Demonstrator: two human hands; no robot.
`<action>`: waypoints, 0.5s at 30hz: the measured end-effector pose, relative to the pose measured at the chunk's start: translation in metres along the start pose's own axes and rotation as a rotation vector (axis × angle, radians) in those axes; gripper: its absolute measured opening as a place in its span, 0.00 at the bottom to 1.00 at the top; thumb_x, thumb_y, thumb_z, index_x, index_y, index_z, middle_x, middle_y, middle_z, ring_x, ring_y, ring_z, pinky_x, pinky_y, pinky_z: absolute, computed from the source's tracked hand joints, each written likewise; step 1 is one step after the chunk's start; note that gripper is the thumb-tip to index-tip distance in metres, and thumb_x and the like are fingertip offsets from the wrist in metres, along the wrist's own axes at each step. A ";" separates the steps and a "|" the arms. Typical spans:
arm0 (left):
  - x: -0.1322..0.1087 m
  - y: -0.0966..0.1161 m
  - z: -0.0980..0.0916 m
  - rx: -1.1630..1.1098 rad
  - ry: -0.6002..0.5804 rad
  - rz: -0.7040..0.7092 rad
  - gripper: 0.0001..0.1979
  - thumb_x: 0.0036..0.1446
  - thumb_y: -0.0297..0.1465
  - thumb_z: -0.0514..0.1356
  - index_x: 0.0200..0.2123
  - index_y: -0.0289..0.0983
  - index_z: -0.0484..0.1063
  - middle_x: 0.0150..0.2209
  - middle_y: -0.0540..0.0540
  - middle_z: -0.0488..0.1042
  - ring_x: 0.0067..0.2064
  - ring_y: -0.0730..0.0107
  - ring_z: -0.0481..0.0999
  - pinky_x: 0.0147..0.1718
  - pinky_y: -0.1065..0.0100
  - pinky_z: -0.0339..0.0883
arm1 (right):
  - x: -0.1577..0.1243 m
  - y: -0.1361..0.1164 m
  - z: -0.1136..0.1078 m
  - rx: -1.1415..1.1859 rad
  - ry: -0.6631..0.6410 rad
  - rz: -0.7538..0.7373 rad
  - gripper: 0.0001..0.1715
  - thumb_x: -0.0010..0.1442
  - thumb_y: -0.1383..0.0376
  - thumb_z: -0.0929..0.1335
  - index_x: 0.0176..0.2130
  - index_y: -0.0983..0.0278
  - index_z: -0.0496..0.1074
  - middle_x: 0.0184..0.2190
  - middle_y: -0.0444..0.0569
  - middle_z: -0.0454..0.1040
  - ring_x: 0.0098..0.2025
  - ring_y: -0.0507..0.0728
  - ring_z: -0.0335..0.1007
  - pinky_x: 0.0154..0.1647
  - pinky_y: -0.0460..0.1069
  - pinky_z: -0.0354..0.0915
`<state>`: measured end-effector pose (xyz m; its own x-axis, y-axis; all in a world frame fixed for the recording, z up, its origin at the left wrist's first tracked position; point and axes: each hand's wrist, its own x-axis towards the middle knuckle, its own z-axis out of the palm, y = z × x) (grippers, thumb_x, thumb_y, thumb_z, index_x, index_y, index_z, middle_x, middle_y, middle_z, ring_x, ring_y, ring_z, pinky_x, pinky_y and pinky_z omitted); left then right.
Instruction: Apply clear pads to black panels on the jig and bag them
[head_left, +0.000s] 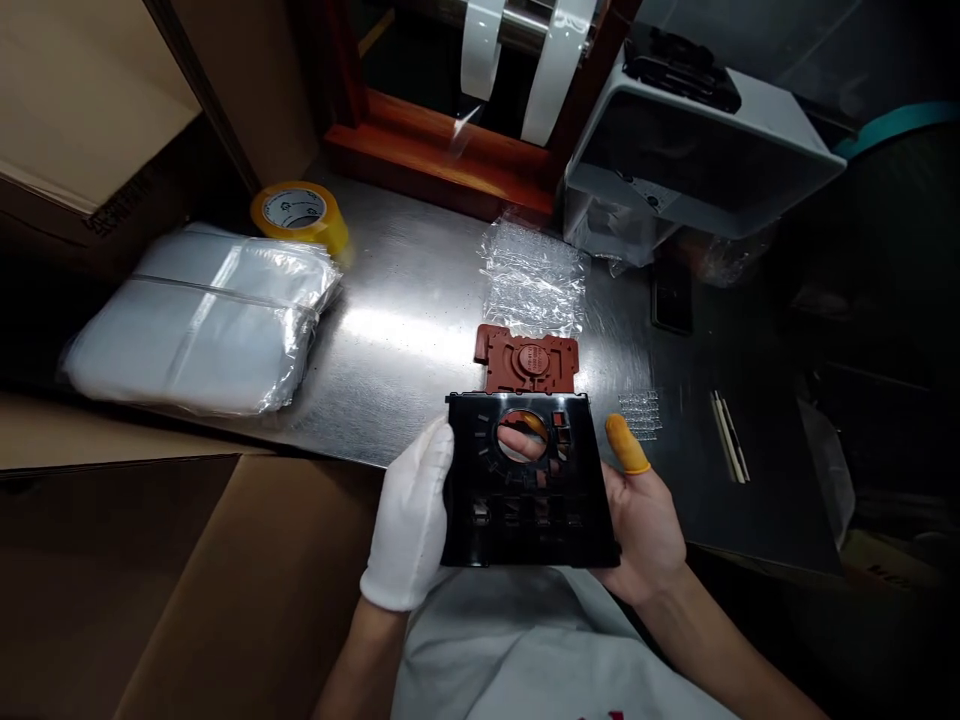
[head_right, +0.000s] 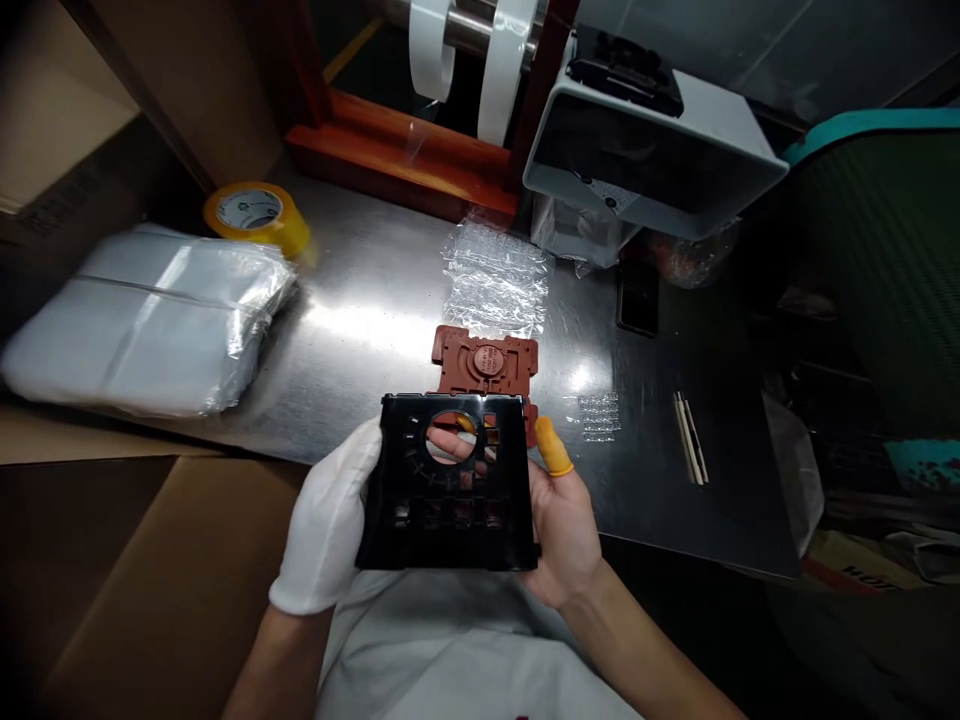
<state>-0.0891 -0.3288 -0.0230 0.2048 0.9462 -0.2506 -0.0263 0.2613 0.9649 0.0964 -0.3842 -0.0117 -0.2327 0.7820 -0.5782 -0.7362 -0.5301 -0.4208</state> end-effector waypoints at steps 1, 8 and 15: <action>0.000 0.001 0.002 0.023 0.006 -0.005 0.18 0.73 0.37 0.49 0.56 0.42 0.75 0.54 0.52 0.76 0.58 0.67 0.72 0.56 0.73 0.63 | 0.000 -0.002 -0.001 0.014 -0.028 0.017 0.46 0.65 0.35 0.54 0.60 0.63 0.72 0.49 0.56 0.79 0.57 0.68 0.71 0.59 0.65 0.63; 0.006 0.008 0.021 0.255 0.016 -0.039 0.20 0.72 0.40 0.50 0.56 0.38 0.74 0.55 0.47 0.75 0.56 0.63 0.73 0.53 0.69 0.67 | -0.001 -0.015 -0.011 0.104 -0.083 0.049 0.47 0.63 0.33 0.56 0.60 0.64 0.71 0.44 0.56 0.80 0.52 0.67 0.74 0.55 0.65 0.67; 0.026 -0.001 0.056 0.795 -0.011 0.223 0.35 0.69 0.45 0.51 0.71 0.31 0.50 0.71 0.33 0.50 0.72 0.51 0.48 0.69 0.50 0.49 | -0.003 -0.016 -0.021 0.153 -0.078 -0.015 0.45 0.62 0.33 0.60 0.60 0.63 0.71 0.45 0.55 0.80 0.51 0.65 0.76 0.55 0.60 0.69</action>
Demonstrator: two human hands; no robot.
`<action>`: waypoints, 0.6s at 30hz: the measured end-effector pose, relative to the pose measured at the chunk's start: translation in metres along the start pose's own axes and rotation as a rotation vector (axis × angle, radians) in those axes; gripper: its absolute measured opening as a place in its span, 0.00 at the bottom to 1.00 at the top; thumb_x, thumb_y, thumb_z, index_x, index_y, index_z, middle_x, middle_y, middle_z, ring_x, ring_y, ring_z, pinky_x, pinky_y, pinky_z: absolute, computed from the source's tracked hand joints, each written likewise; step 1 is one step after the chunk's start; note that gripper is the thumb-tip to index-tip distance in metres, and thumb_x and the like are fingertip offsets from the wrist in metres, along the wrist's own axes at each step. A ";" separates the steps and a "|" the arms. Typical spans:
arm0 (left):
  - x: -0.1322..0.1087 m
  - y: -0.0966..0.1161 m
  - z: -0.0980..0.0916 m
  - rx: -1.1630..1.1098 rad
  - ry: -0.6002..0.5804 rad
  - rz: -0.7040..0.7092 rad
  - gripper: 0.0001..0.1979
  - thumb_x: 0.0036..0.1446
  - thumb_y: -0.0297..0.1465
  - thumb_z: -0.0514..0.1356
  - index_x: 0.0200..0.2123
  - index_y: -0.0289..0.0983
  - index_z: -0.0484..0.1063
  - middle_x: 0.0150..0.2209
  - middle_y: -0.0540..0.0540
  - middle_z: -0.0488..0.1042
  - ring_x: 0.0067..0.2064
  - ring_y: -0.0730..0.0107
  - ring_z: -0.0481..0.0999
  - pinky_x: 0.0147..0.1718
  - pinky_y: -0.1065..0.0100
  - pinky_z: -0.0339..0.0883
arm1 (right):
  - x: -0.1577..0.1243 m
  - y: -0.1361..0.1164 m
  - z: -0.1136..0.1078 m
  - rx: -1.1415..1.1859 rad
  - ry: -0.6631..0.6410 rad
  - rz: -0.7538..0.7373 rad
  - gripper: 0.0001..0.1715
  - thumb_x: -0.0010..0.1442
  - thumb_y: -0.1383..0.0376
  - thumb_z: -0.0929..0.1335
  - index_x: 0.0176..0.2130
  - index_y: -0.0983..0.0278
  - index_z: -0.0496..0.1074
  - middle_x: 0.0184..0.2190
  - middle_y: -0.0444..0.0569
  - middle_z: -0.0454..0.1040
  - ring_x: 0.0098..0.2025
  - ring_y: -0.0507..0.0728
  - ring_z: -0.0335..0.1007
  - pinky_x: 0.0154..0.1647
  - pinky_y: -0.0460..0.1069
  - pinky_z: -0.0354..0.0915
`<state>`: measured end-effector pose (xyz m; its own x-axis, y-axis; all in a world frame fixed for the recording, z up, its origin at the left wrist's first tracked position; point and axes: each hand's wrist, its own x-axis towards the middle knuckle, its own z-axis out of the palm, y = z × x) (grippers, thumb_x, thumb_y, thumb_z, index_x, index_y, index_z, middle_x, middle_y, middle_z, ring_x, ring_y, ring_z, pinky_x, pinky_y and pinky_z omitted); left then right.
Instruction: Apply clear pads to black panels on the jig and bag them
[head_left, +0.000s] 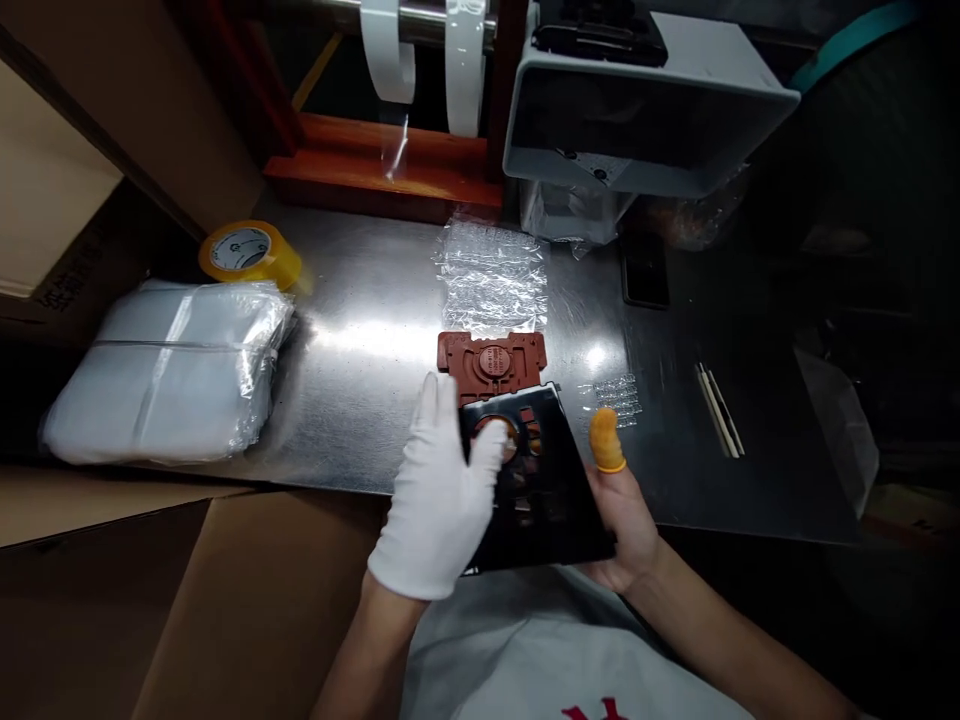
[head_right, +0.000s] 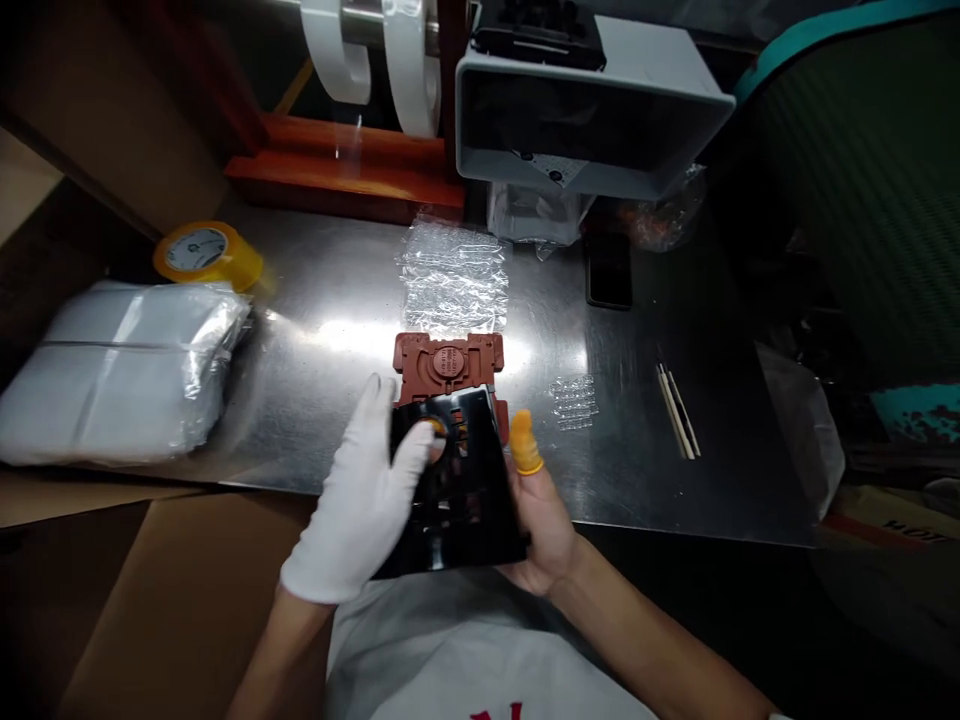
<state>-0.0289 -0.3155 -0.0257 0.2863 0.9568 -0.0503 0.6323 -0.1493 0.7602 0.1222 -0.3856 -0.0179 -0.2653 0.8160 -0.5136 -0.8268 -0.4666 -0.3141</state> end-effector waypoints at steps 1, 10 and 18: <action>0.004 0.005 0.006 0.097 -0.022 0.101 0.36 0.69 0.46 0.51 0.71 0.29 0.50 0.72 0.32 0.46 0.73 0.49 0.43 0.70 0.48 0.44 | 0.000 0.001 0.000 -0.016 0.008 -0.021 0.43 0.62 0.35 0.61 0.59 0.62 0.71 0.45 0.54 0.80 0.51 0.64 0.76 0.55 0.60 0.69; -0.020 0.054 0.030 0.341 -0.301 0.741 0.33 0.69 0.42 0.49 0.70 0.27 0.52 0.73 0.38 0.46 0.74 0.53 0.37 0.72 0.51 0.34 | 0.000 -0.019 -0.015 -0.131 -0.009 -0.136 0.50 0.58 0.31 0.57 0.56 0.64 0.74 0.57 0.55 0.74 0.66 0.66 0.61 0.67 0.59 0.58; -0.029 -0.003 -0.003 -0.232 0.043 -0.103 0.32 0.67 0.39 0.56 0.70 0.41 0.52 0.64 0.39 0.67 0.63 0.56 0.69 0.59 0.55 0.67 | 0.004 -0.027 -0.023 -0.350 -0.029 -0.098 0.33 0.64 0.48 0.66 0.61 0.63 0.71 0.53 0.57 0.77 0.57 0.66 0.71 0.59 0.62 0.65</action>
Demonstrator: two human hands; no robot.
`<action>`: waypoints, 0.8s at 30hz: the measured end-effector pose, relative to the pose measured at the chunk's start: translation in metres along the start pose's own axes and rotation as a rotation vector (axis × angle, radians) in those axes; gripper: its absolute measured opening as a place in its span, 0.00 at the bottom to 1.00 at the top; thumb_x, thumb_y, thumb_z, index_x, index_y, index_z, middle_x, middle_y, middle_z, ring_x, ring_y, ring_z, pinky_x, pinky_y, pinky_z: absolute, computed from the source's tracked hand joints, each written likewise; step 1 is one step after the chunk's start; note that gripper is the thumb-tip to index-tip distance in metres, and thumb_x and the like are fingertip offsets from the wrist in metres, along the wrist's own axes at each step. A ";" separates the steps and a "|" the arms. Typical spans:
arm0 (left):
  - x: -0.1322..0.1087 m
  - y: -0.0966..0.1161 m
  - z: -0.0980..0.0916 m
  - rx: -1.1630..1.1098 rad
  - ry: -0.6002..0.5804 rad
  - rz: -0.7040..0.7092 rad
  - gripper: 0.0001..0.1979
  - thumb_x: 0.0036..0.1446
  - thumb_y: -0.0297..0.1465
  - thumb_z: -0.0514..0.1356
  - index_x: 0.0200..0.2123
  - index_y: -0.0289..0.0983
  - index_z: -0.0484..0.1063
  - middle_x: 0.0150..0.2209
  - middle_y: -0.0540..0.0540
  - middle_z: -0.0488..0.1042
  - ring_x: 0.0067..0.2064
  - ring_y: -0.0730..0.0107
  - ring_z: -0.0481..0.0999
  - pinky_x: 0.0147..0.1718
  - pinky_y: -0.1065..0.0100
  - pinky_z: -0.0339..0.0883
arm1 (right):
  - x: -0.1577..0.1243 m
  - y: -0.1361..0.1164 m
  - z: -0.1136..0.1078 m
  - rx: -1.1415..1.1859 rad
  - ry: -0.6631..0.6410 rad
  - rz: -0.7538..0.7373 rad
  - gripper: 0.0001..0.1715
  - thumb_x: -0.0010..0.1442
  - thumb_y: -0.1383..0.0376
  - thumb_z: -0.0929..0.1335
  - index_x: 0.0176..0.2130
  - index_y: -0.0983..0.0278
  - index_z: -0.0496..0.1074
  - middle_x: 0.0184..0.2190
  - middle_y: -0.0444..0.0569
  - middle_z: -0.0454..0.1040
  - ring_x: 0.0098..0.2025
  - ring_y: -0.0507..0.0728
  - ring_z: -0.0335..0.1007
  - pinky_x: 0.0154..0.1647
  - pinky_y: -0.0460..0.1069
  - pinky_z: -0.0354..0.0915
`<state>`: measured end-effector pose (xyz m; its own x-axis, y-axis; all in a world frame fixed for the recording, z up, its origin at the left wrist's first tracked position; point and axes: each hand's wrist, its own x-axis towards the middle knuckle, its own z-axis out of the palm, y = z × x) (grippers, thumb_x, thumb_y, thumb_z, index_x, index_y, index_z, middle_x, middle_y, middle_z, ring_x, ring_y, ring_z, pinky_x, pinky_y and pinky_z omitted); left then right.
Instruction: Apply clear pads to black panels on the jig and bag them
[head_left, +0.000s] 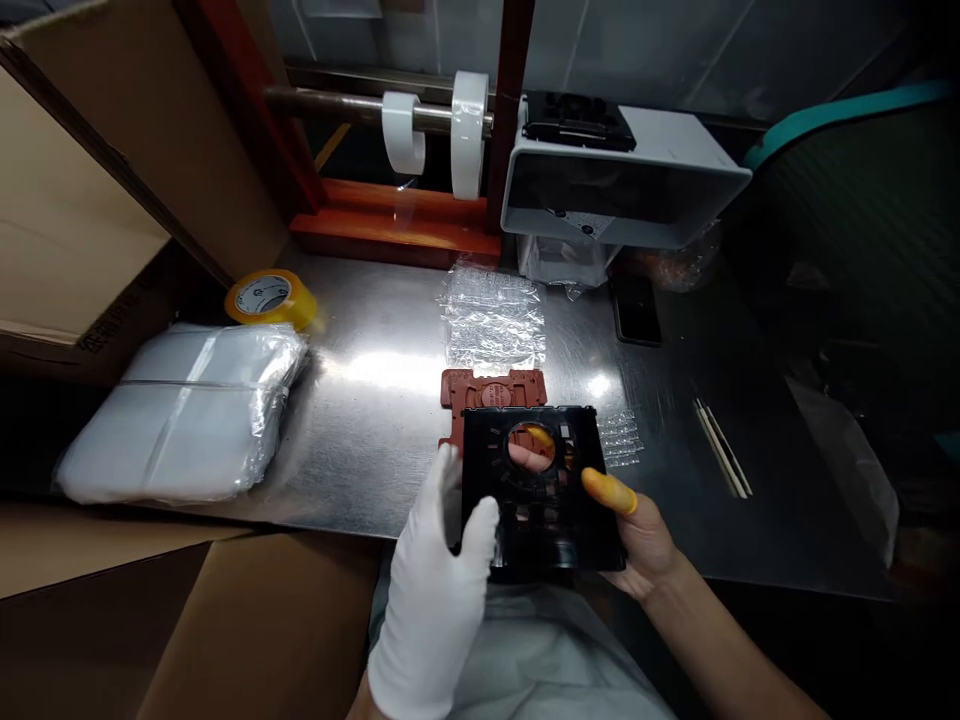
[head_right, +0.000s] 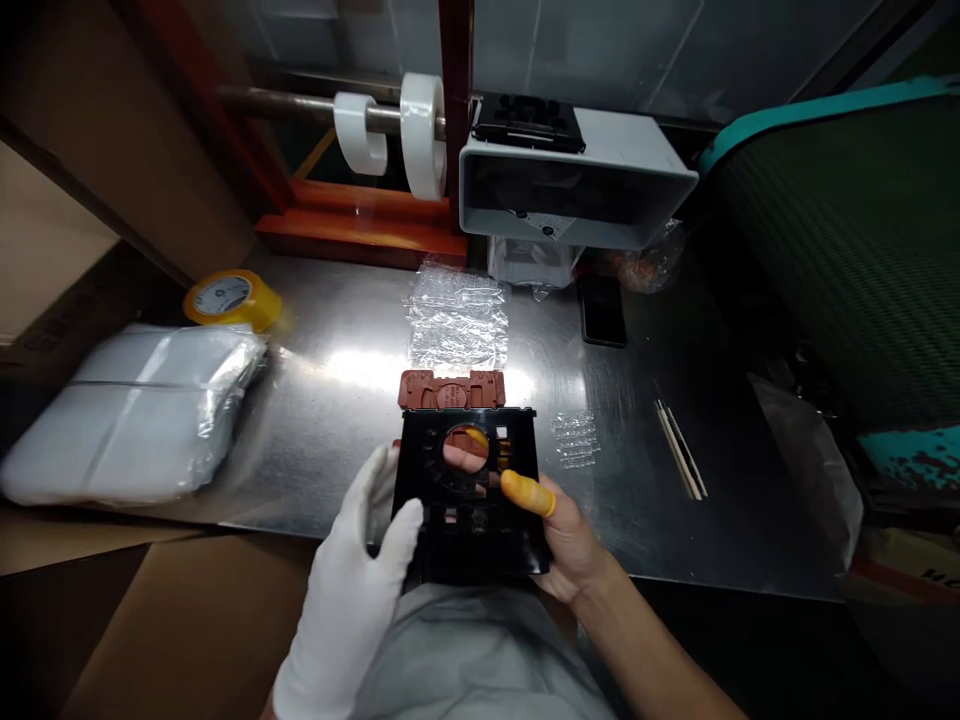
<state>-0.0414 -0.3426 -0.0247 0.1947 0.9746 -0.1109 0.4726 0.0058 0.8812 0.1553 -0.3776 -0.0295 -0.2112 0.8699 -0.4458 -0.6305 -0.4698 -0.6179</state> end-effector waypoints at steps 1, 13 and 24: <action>0.007 0.002 -0.004 -0.161 -0.032 -0.154 0.31 0.67 0.40 0.57 0.69 0.42 0.54 0.58 0.41 0.73 0.56 0.58 0.75 0.52 0.58 0.72 | 0.005 -0.003 0.004 -0.066 0.015 -0.007 0.30 0.64 0.52 0.68 0.60 0.63 0.71 0.53 0.57 0.76 0.56 0.66 0.72 0.58 0.61 0.66; 0.110 -0.029 0.001 0.189 -0.037 -0.223 0.21 0.56 0.51 0.61 0.26 0.39 0.68 0.24 0.48 0.72 0.29 0.62 0.71 0.30 0.66 0.56 | 0.017 0.006 -0.027 -1.598 0.459 -0.523 0.55 0.61 0.48 0.70 0.74 0.57 0.41 0.73 0.56 0.46 0.74 0.71 0.37 0.71 0.70 0.46; 0.100 -0.013 0.010 0.614 0.061 -0.056 0.16 0.64 0.47 0.53 0.39 0.42 0.70 0.38 0.44 0.78 0.39 0.50 0.78 0.36 0.58 0.68 | 0.008 0.030 -0.036 -1.520 0.429 -0.566 0.49 0.66 0.53 0.67 0.74 0.55 0.39 0.74 0.53 0.43 0.75 0.67 0.35 0.71 0.67 0.49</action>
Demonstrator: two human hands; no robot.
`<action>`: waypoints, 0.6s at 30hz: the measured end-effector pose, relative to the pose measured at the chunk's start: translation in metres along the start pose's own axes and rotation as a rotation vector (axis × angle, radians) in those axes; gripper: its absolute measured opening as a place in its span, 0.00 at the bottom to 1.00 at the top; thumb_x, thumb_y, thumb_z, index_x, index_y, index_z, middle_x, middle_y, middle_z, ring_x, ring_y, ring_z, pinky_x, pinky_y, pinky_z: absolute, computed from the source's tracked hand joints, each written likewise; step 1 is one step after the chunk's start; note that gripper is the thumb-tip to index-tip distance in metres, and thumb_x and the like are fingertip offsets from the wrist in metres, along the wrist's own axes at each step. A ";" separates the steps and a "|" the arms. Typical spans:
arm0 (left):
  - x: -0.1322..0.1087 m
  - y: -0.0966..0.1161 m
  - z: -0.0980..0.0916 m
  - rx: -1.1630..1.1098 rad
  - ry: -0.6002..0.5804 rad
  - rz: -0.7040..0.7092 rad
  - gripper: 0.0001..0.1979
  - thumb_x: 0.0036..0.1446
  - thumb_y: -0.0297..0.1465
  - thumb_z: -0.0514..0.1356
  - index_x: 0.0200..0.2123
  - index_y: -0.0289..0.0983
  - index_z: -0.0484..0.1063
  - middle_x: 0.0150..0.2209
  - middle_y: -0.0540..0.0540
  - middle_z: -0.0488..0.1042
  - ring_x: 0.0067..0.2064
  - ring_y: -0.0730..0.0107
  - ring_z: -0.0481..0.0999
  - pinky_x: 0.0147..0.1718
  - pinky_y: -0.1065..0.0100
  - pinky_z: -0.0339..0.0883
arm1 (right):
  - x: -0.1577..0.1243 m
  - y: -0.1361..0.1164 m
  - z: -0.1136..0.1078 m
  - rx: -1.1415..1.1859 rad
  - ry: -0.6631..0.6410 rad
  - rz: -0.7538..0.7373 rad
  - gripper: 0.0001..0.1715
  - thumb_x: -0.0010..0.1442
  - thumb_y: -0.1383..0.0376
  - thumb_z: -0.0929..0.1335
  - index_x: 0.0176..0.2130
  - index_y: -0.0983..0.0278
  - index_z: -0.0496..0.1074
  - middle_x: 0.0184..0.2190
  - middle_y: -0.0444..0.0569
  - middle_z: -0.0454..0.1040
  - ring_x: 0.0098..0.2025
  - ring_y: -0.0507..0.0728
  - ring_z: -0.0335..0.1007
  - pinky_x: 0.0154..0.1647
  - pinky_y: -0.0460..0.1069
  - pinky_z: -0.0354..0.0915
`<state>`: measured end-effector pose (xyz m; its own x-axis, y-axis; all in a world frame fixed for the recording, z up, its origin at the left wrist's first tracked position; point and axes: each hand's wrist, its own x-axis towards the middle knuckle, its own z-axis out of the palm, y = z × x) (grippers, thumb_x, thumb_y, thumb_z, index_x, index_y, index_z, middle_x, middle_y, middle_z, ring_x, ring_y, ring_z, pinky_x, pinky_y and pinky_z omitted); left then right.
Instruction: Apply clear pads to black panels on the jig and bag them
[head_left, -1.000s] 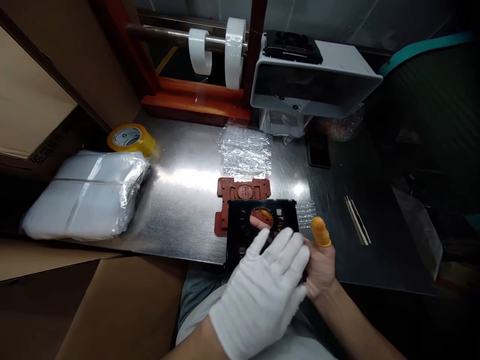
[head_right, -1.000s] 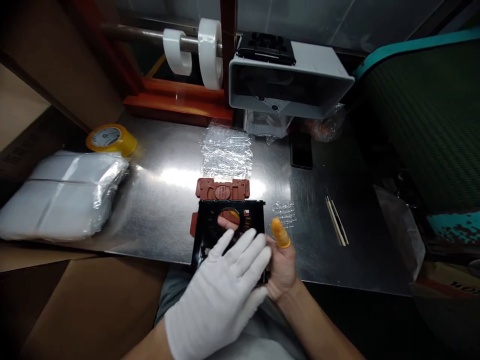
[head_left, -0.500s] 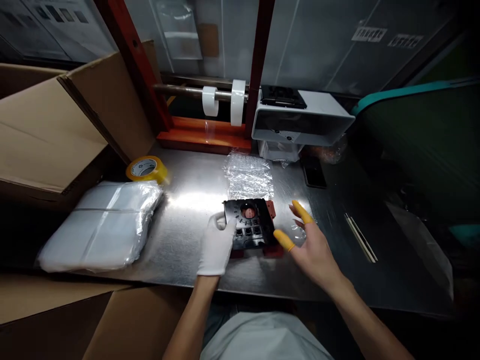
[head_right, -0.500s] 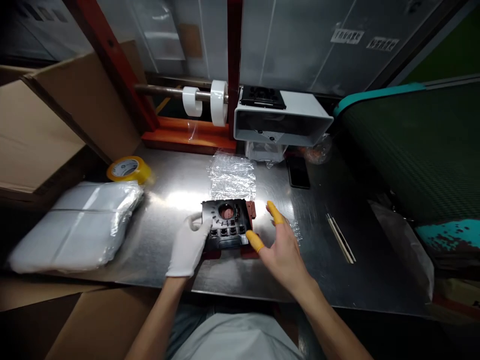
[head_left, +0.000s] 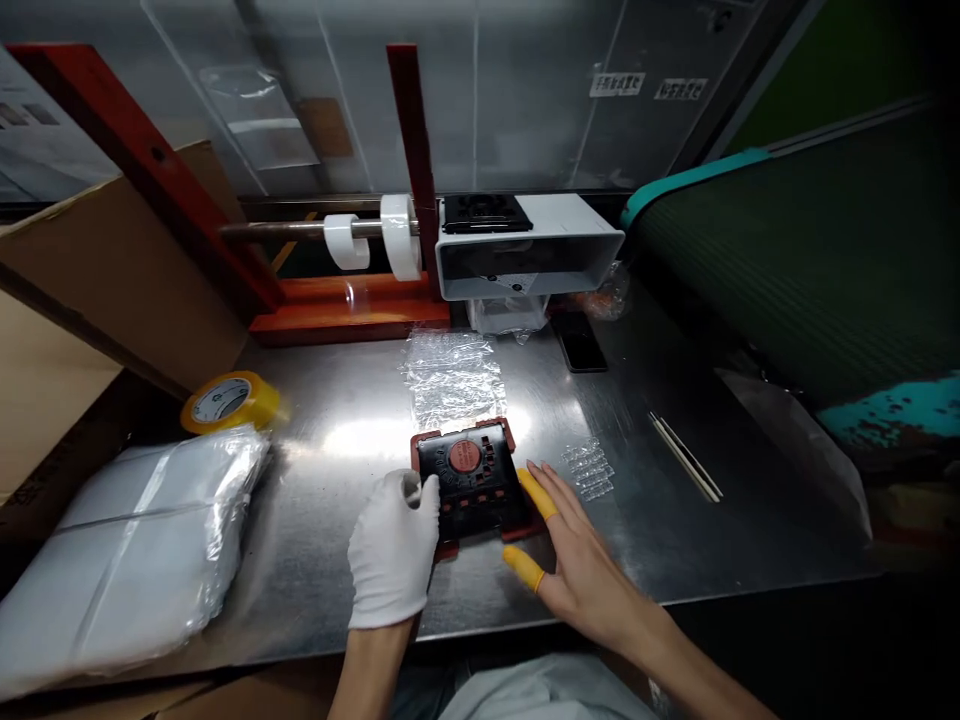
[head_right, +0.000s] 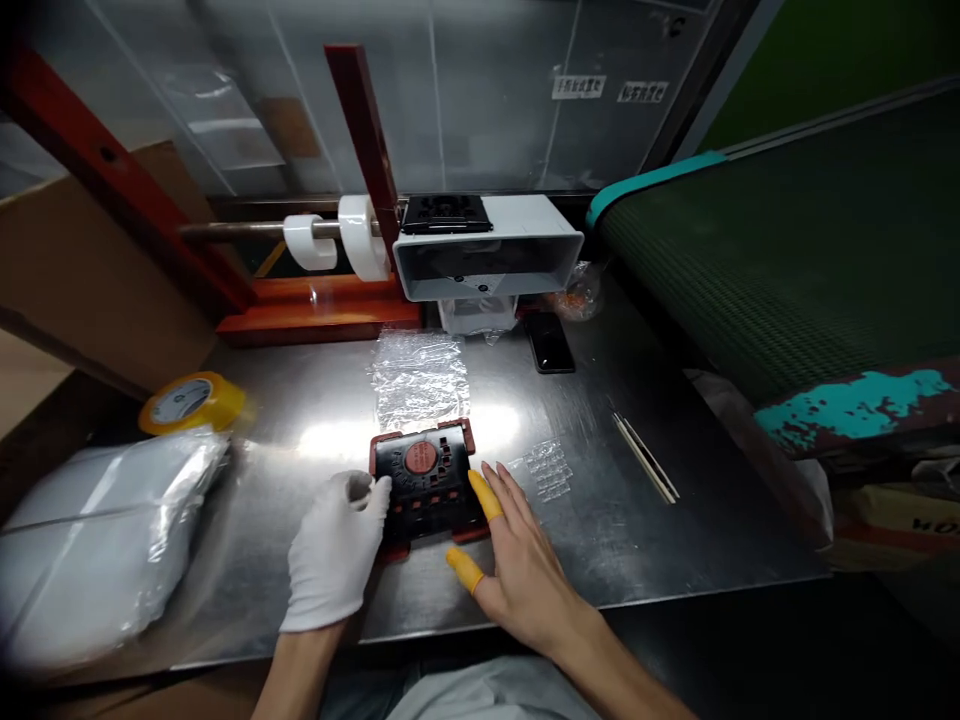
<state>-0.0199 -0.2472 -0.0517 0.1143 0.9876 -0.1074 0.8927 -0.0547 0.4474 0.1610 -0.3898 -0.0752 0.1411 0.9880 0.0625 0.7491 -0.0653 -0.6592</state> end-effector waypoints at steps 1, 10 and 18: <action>0.000 0.008 0.004 -0.032 0.103 0.081 0.15 0.65 0.44 0.54 0.44 0.40 0.71 0.43 0.42 0.78 0.45 0.50 0.78 0.41 0.56 0.69 | 0.002 0.004 -0.008 0.000 0.070 -0.010 0.45 0.66 0.55 0.67 0.73 0.56 0.44 0.73 0.53 0.48 0.74 0.67 0.40 0.71 0.66 0.50; 0.005 0.059 0.060 0.235 0.072 0.765 0.32 0.66 0.44 0.54 0.64 0.27 0.63 0.68 0.29 0.58 0.71 0.38 0.51 0.66 0.39 0.46 | 0.009 0.147 -0.142 -0.481 0.377 0.621 0.25 0.61 0.53 0.66 0.51 0.66 0.72 0.48 0.62 0.74 0.52 0.72 0.67 0.49 0.62 0.64; -0.054 0.003 0.056 -0.004 0.122 0.681 0.22 0.66 0.34 0.56 0.62 0.38 0.65 0.67 0.41 0.63 0.70 0.51 0.57 0.68 0.44 0.51 | 0.009 0.189 -0.165 -0.337 0.152 0.586 0.09 0.59 0.62 0.65 0.38 0.62 0.72 0.34 0.55 0.79 0.35 0.63 0.75 0.36 0.55 0.66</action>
<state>0.0013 -0.3086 -0.0938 0.5989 0.7430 0.2989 0.6377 -0.6682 0.3832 0.4105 -0.4167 -0.0751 0.6545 0.7478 -0.1120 0.6785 -0.6462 -0.3495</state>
